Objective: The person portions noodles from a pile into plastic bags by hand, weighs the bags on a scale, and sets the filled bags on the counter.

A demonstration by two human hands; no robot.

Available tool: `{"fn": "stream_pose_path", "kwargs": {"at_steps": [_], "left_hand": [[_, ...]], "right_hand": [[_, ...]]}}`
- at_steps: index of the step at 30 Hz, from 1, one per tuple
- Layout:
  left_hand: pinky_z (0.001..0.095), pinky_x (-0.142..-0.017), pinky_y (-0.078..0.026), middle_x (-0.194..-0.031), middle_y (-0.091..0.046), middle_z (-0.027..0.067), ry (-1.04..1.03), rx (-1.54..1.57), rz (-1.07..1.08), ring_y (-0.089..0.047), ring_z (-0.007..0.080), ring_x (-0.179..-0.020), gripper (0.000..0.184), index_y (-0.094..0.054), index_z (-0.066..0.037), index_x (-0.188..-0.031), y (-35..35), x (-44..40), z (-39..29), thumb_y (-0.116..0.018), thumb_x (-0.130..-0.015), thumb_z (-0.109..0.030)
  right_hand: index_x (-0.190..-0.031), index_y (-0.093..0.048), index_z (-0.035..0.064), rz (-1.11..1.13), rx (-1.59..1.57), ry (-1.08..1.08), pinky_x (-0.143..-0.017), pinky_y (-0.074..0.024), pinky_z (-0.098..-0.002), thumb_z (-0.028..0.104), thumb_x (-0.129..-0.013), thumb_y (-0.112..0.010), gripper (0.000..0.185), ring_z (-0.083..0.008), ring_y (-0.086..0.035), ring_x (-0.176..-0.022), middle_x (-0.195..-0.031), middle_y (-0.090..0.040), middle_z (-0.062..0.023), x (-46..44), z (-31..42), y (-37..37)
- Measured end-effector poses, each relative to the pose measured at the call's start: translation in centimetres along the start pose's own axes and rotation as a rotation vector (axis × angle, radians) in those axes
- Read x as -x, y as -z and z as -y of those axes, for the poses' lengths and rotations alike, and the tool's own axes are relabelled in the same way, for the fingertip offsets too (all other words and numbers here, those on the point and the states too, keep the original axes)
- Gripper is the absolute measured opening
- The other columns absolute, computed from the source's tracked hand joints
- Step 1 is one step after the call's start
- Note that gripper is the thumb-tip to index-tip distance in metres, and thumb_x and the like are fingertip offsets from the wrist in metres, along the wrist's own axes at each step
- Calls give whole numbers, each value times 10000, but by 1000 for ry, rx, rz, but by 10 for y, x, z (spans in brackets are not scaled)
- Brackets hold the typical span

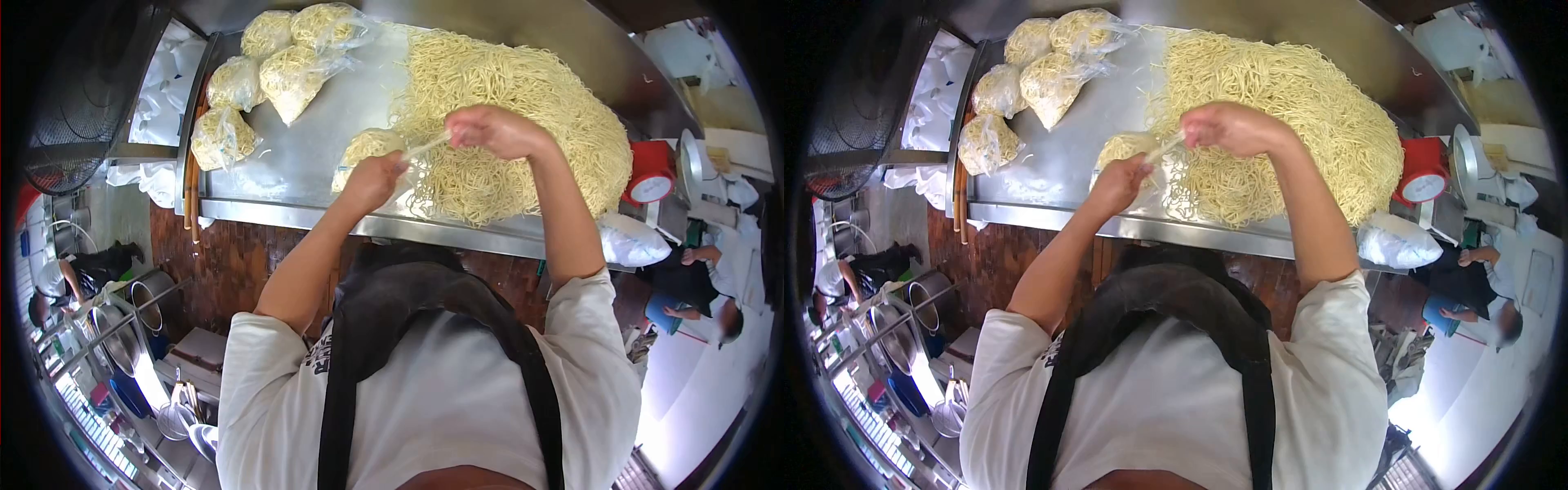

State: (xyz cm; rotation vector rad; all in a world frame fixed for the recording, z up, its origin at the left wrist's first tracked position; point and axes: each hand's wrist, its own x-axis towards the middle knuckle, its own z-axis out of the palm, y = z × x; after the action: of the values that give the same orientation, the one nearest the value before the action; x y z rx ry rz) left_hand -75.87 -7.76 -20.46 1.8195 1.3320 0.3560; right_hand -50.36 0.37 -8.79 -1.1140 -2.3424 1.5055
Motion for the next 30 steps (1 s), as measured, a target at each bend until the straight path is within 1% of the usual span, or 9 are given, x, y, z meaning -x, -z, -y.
{"fn": "stream_pose_path", "kwargs": {"at_steps": [3, 7, 10, 11, 13, 16, 20, 23, 30], "left_hand": [[441, -667, -477, -732, -601, 213, -41, 31, -169, -613, 379, -716, 309, -547, -48, -1249, -2, 17, 49, -516, -976, -190], [343, -606, -473, -672, -555, 99, 17, 505, -417, -570, 233, -625, 307, -514, -15, -1267, -1, 52, 50, -475, -973, -91], [256, -541, -422, -613, -473, -21, 210, 793, -519, -460, 85, -550, 239, -607, -19, -1126, 11, 42, 35, -465, -1016, -176], [256, -525, -402, -594, -459, -24, 260, 886, -442, -441, 83, -530, 257, -641, -25, -1056, 23, 38, 19, -466, -1025, -211], [250, -496, -355, -582, -451, -33, 109, 671, -503, -410, 64, -516, 317, -663, -26, -929, 26, 30, -13, -476, -1027, -263], [243, -457, -325, -604, -458, -41, -49, 711, -528, -396, 47, -513, 269, -651, -21, -931, 35, 28, -74, -479, -1014, -210], [240, -437, -335, -555, -383, -47, -86, 910, -304, -363, 57, -473, 283, -638, 3, -984, 53, 16, -140, -506, -1013, -246], [242, -440, -342, -544, -360, -50, -179, 786, -210, -352, 63, -463, 298, -638, 6, -1012, 45, -16, -204, -508, -1014, -262], [250, -494, -363, -603, -366, -64, -657, 511, -67, -369, 56, -530, 309, -646, -42, -1103, -9, -119, -449, -496, -1021, -299]], "right_hand": [[-1124, -620, 86, -175, -32, -237, -897, -496, -404, 174, -968, -545, 194, -243, -616, -959, -1024, -628, -139, 11, 17, 43], [-1313, -531, 82, -566, 858, -680, -1045, -388, -466, 96, -914, -527, 400, -293, -536, -1199, -1283, -557, -183, -14, -59, 16], [-1385, -460, 39, -755, 346, -373, -1103, -303, -553, 55, -826, -565, 569, -370, -425, -1319, -1411, -457, -202, -35, -65, -67], [-1402, -433, -10, -402, 708, -392, -1125, -300, -487, 242, -840, -684, 665, -407, -400, -1335, -1422, -446, -249, -43, -36, -93], [-1418, -434, 28, -509, 439, -84, -1132, -262, -521, 429, -758, -758, 838, -383, -330, -1388, -1469, -402, -216, -52, -16, -141], [-1286, -590, 86, -749, 637, -110, -1025, -387, -474, 358, -838, -686, 533, -376, -499, -1224, -1290, -556, -210, -33, 7, -123], [-1003, -723, 116, -550, 320, -388, -782, -495, -436, 252, -923, -560, 227, -347, -643, -891, -914, -677, -179, 48, -14, -60], [-1024, -711, 112, -589, 209, -289, -812, -500, -432, 171, -919, -545, 205, -347, -638, -930, -979, -680, -166, 132, -35, -26], [-1113, -686, 36, -1457, 222, 21, -655, -542, -295, 63, -926, -533, 243, -145, -640, -693, -807, -668, -74, 365, -12, 163]]}}
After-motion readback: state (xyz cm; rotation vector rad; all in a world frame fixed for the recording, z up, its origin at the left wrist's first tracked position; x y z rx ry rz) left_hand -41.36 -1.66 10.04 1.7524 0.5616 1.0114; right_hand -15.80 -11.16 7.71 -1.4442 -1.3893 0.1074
